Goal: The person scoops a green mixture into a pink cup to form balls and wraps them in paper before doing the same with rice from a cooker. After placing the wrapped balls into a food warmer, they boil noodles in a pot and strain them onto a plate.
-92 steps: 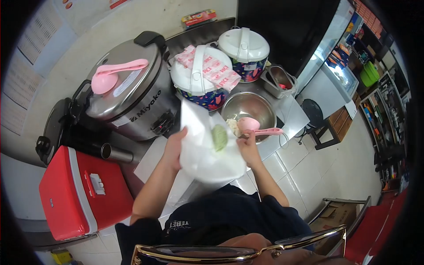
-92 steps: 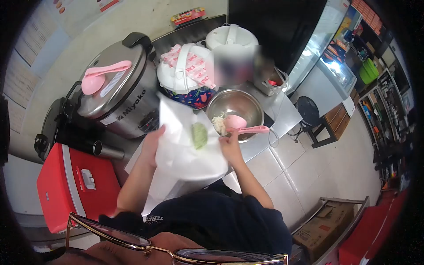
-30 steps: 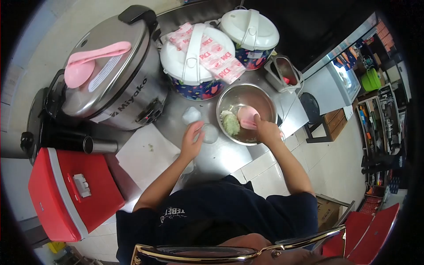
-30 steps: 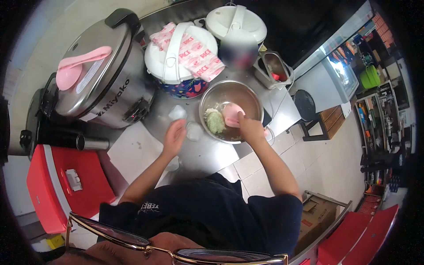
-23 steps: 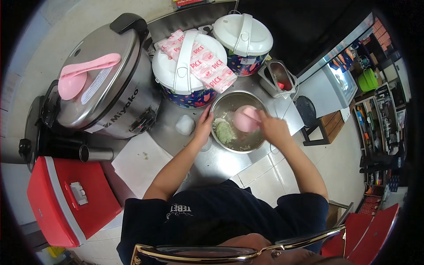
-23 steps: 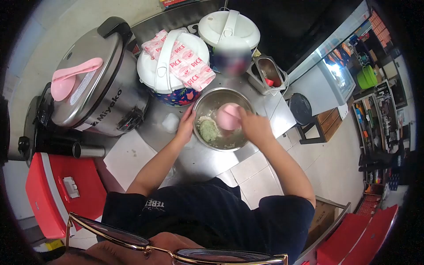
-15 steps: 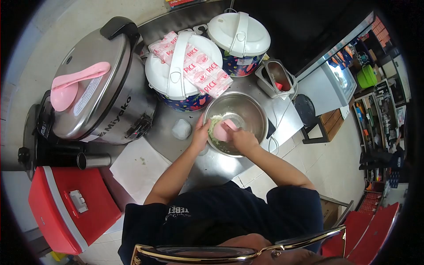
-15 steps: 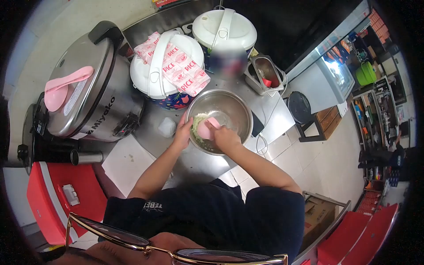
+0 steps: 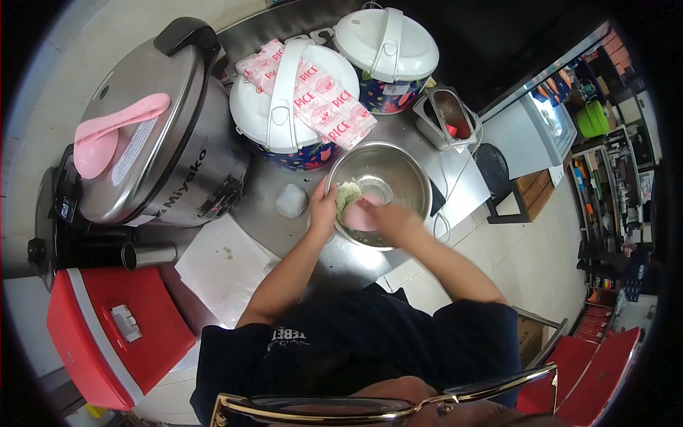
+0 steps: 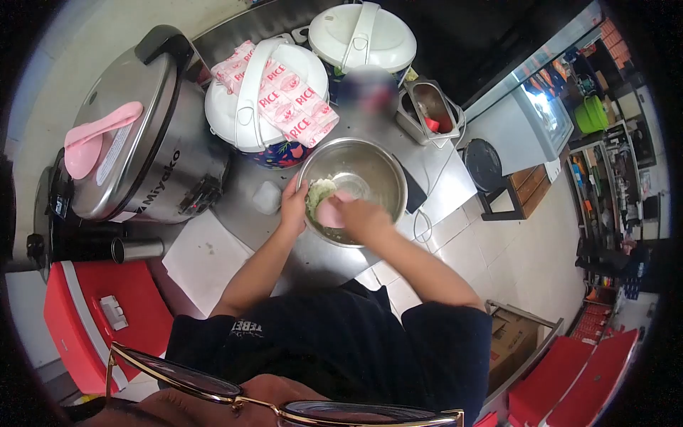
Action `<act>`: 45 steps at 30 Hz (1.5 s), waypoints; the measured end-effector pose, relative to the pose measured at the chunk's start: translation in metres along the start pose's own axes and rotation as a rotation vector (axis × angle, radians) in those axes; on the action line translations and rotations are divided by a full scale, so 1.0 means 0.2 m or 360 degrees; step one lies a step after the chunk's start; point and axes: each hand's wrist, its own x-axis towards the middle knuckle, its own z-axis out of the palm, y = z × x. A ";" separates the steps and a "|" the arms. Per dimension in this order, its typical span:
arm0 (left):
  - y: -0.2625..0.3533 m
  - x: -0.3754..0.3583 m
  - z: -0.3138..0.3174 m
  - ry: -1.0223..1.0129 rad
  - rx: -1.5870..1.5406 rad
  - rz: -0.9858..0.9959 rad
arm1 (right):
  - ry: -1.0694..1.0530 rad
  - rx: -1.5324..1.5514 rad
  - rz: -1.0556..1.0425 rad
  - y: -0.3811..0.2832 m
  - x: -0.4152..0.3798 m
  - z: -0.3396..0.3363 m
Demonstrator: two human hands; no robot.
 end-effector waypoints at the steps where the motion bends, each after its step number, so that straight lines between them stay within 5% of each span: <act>1: 0.00 0.01 0.01 -0.0010 -0.0113 0.0011 | 0.0103 0.0053 0.0089 -0.05 0.02 0.11; 3: 0.06 0.03 0.03 -0.0031 -0.0147 0.0028 | 0.0226 0.0086 0.0179 0.01 0.12 0.18; 5: 0.08 0.00 0.03 -0.0030 -0.0125 0.0049 | 0.0048 0.0178 -0.0211 0.17 0.23 0.16; 8: 0.05 0.02 0.03 0.0111 0.0097 0.0159 | -0.0024 0.0268 -0.0231 0.16 0.06 -0.17; 9: 0.03 0.02 0.02 0.0118 0.0096 0.0155 | 0.0115 0.0177 -0.0289 0.15 0.16 0.08; 12: 0.03 0.04 0.03 0.0082 0.0119 0.0130 | 0.0073 0.0246 0.0153 -0.01 0.17 0.13; 16: 0.08 0.02 0.03 -0.0006 0.0249 0.0220 | 0.0157 0.0511 -0.0305 0.31 0.21 0.03; 19: 0.02 -0.03 0.03 -0.0010 0.0506 0.0155 | 0.0156 0.0494 0.0038 0.29 0.25 -0.07; 23: 0.05 -0.01 0.02 -0.0001 0.0323 0.0098 | 0.0089 0.0327 -0.0319 0.10 0.10 -0.07; 25: 0.03 0.00 0.04 0.0028 0.0355 0.0171 | 0.0007 0.0113 -0.0167 0.00 -0.11 -0.19; 28: -0.02 0.01 0.01 0.0040 0.0349 0.0151 | 0.0075 0.0038 -0.0098 -0.04 -0.14 0.07; 36: 0.05 -0.01 0.04 0.0018 0.0397 0.0272 | 0.0077 0.0441 -0.0126 0.25 0.03 0.05; 42: 0.06 -0.05 0.07 0.0148 0.0404 0.0271 | -0.0002 0.0257 0.0172 -0.06 -0.02 0.12; 44: 0.07 -0.04 0.03 0.0048 0.0208 0.0150 | -0.0036 0.0363 0.0060 0.05 0.07 0.11; 45: 0.06 -0.05 0.02 0.0049 0.0298 0.0152 | 0.0078 0.0417 -0.0281 0.22 0.15 0.18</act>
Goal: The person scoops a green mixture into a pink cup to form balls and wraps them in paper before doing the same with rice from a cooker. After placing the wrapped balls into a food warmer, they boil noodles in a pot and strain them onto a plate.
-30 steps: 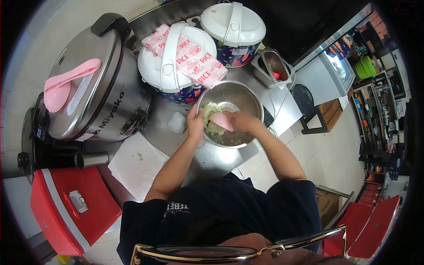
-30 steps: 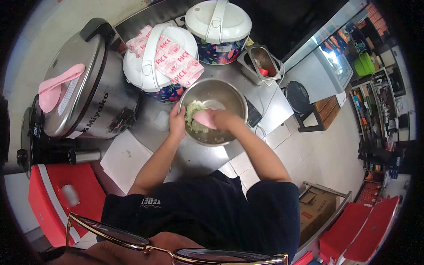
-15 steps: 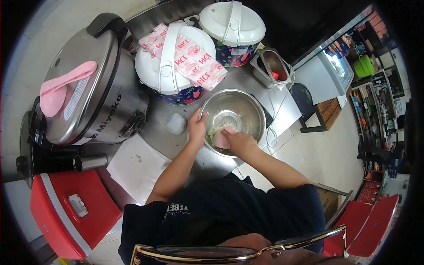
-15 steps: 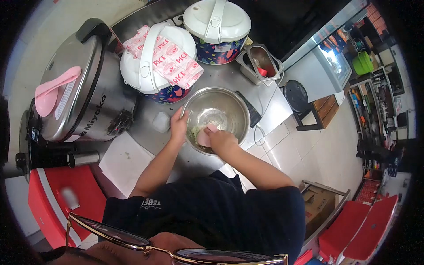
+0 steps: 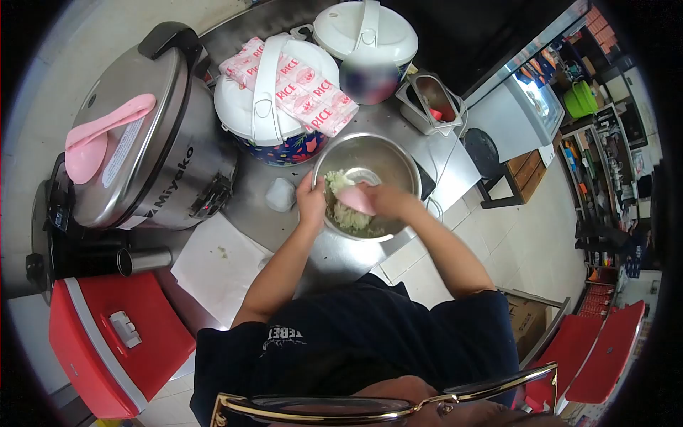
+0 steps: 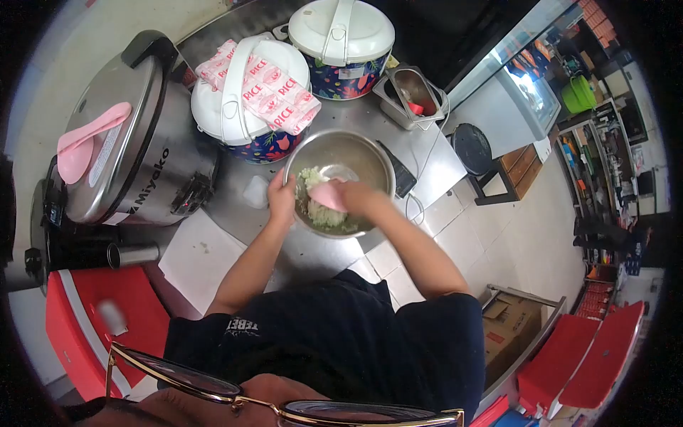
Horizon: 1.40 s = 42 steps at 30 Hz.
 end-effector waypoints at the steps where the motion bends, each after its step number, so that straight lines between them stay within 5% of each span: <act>1: 0.01 0.00 0.01 -0.0003 -0.0003 0.0018 | -0.0096 -0.0042 0.0085 -0.04 -0.08 -0.18; 3: -0.01 -0.03 0.02 0.0024 0.0232 0.0093 | 0.0313 0.0132 0.0267 -0.05 -0.07 -0.27; 9: -0.04 0.00 0.02 -0.0101 0.0098 0.0065 | -0.0157 -0.0413 0.0055 -0.29 -0.19 -0.22; 13: -0.03 0.01 0.03 -0.0045 0.0160 -0.0008 | -0.0172 -0.0456 0.0131 -0.36 -0.37 -0.15; 16: -0.04 0.01 0.02 -0.0042 0.0099 -0.0034 | -0.0004 -0.0211 0.0433 -0.31 -0.26 0.07; 23: -0.06 -0.01 0.03 0.0075 0.0099 0.0050 | 0.0105 0.0055 0.0285 -0.08 -0.18 -0.08; 25: -0.05 -0.03 0.06 0.0093 0.0166 0.0065 | -0.0115 -0.0216 0.0168 -0.18 -0.25 -0.01; 29: -0.02 -0.06 0.05 0.0009 0.0043 0.0093 | 0.0067 -0.0060 0.0453 -0.16 -0.12 0.07; 34: -0.08 -0.08 0.04 0.0058 0.0200 0.0184 | 0.0146 0.0062 0.0341 -0.05 -0.20 -0.20; 36: -0.09 -0.08 0.07 0.0057 0.0278 0.0247 | 0.0357 0.0080 0.0610 -0.11 -0.16 -0.14; 39: -0.07 -0.08 0.08 0.0164 0.0303 0.0204 | 0.0280 -0.0309 0.0167 -0.23 -0.18 0.08; 42: -0.08 -0.05 0.05 0.0111 0.0123 0.0211 | 0.0063 -0.0305 0.0099 -0.29 -0.41 -0.13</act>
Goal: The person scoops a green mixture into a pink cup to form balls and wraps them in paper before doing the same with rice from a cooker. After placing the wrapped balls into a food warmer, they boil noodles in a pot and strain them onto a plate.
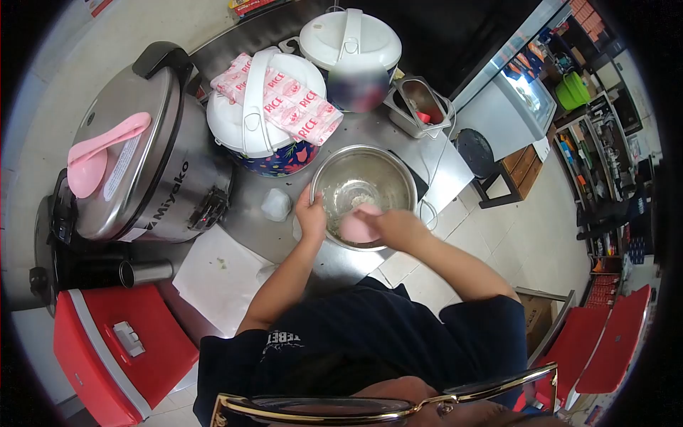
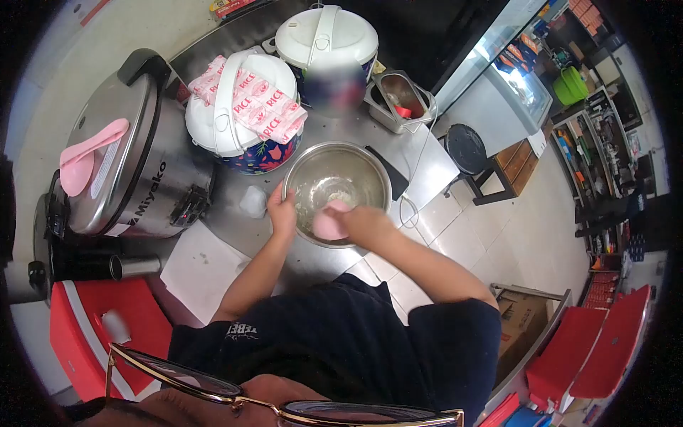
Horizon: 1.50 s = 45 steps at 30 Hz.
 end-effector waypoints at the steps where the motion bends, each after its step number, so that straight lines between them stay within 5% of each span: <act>1: -0.01 0.00 0.00 -0.0005 0.0005 0.0003 | -0.0096 -0.0035 0.0001 0.04 -0.04 -0.06; 7: -0.02 0.02 0.01 -0.0035 -0.0234 -0.0155 | 0.0083 0.0029 0.0201 0.07 0.16 0.25; 11: -0.01 -0.02 0.00 0.0062 -0.0021 -0.0084 | 0.0043 0.0182 -0.0094 0.32 0.24 0.06; 15: -0.03 -0.04 0.02 -0.0004 -0.0105 0.0017 | 0.0387 0.0270 0.0442 0.28 0.27 0.14; 18: -0.03 -0.05 0.03 0.0055 -0.0281 -0.0029 | 0.0041 0.0096 0.0292 0.07 0.21 0.18; 20: -0.03 -0.05 -0.01 0.0021 -0.0215 0.0055 | -0.0008 -0.0009 -0.0176 0.09 0.08 0.03; 23: 0.03 -0.11 -0.01 -0.0094 -0.0172 0.0016 | 0.0000 -0.0245 -0.0085 0.24 0.10 -0.17; 25: 0.10 -0.16 0.03 -0.0133 -0.0132 0.0091 | 0.0561 -0.0307 -0.0022 0.41 0.25 0.02; 26: 0.12 -0.16 0.04 -0.0169 -0.0091 0.0183 | 0.0564 -0.0304 -0.0015 0.39 0.25 0.06; 28: 0.09 -0.13 0.05 -0.0070 -0.0153 0.0192 | 0.0258 0.0131 0.0352 0.27 0.20 0.18; 31: 0.09 -0.12 0.03 0.0007 -0.0089 0.0184 | 0.0108 0.0045 -0.0003 0.15 0.05 0.25; 34: 0.07 -0.14 0.02 -0.0157 -0.0023 0.0305 | -0.0043 0.0137 0.0307 0.25 0.09 0.08; 37: 0.12 -0.19 0.07 -0.0253 -0.0062 0.0393 | 0.0298 0.0196 0.0412 0.39 0.10 0.21; 39: 0.15 -0.21 0.11 -0.0366 0.0161 0.0736 | 0.0223 0.0451 0.0415 0.25 0.12 0.42; 41: 0.18 -0.22 0.14 -0.0388 0.0231 0.0735 | 0.0522 0.0779 0.0330 0.12 0.08 0.47; 45: 0.23 -0.23 0.16 -0.0446 0.0249 0.0761 | 0.0349 0.1513 0.0480 0.02 0.07 0.33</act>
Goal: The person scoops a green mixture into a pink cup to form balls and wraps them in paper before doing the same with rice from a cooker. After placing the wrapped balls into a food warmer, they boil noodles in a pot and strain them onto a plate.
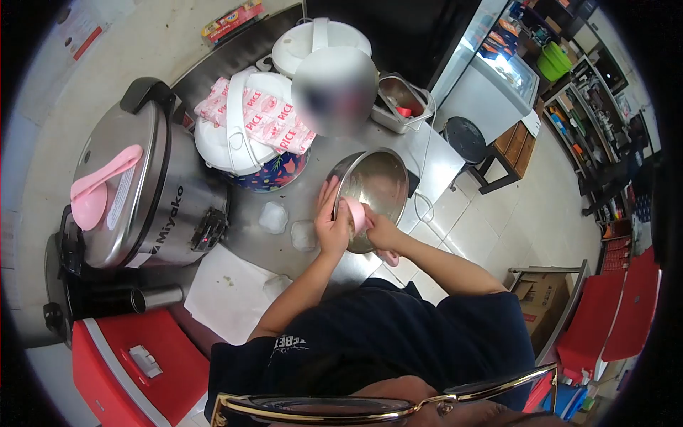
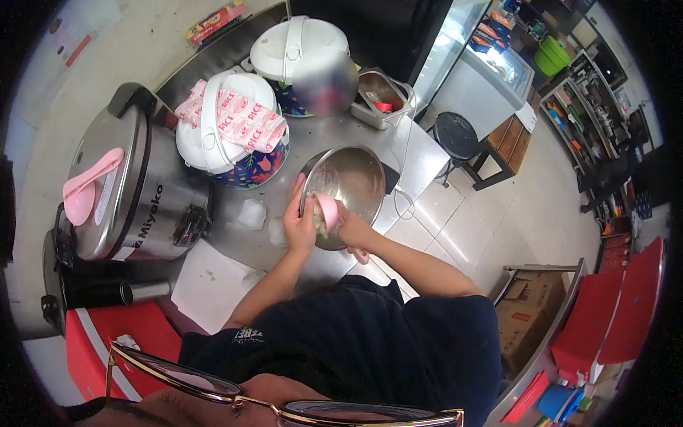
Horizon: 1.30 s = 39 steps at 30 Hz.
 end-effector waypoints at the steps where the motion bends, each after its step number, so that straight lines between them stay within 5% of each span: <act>1: 0.01 0.02 0.01 -0.0017 0.0036 0.0019 | -0.0087 0.0200 0.0065 -0.05 -0.01 -0.02; 10: -0.02 0.04 0.00 -0.0093 -0.0036 -0.0105 | -0.0659 0.1606 0.0668 -0.02 0.09 -0.12; 12: -0.05 0.04 -0.02 -0.0040 -0.0224 -0.0283 | -0.1054 0.2131 0.0776 0.05 0.13 -0.12; 13: -0.02 0.03 -0.02 0.0053 -0.0487 -0.0609 | -0.1108 0.2165 0.0728 0.07 0.13 -0.14; 14: -0.03 0.01 -0.02 0.0058 -0.0482 -0.0599 | -0.1116 0.2159 0.0719 0.08 0.13 -0.15; 16: -0.09 -0.02 -0.04 0.0195 -0.0485 -0.0630 | -0.0603 0.1397 0.0489 0.02 0.09 -0.18; 18: -0.15 -0.04 -0.06 0.0232 -0.0519 -0.0604 | -0.0533 0.1071 0.0319 0.12 0.19 -0.19; 20: -0.17 -0.07 -0.05 0.0278 -0.0563 -0.0597 | 0.0738 -0.0224 -0.0666 0.17 0.23 -0.13; 21: -0.18 -0.06 -0.03 0.0285 -0.0483 -0.0569 | 0.0498 -0.0284 -0.0132 -0.01 0.15 -0.14; 26: -0.21 -0.03 0.00 0.0449 -0.0262 -0.0498 | 0.0258 -0.0501 -0.0409 -0.01 0.16 0.02; 28: -0.23 -0.04 0.00 0.0499 -0.0254 -0.0472 | -0.0331 0.0087 0.0046 -0.12 0.09 -0.06; 30: -0.21 -0.05 0.00 0.0412 -0.0182 -0.0480 | -0.0341 0.0260 -0.0022 -0.08 0.07 -0.07; 34: -0.12 0.01 -0.05 0.0446 -0.0452 -0.0689 | -0.0690 0.0966 0.0402 0.00 0.02 -0.09; 36: -0.10 0.00 -0.08 0.0377 -0.0586 -0.1059 | -0.0814 0.1232 0.0500 0.07 0.03 -0.09; 38: -0.31 -0.06 -0.10 0.0379 -0.0686 -0.0996 | -0.1200 0.2030 0.0771 0.14 0.07 -0.08; 39: -0.31 -0.07 -0.11 0.0380 -0.0776 -0.0948 | -0.1094 0.1909 0.0747 0.13 0.08 -0.08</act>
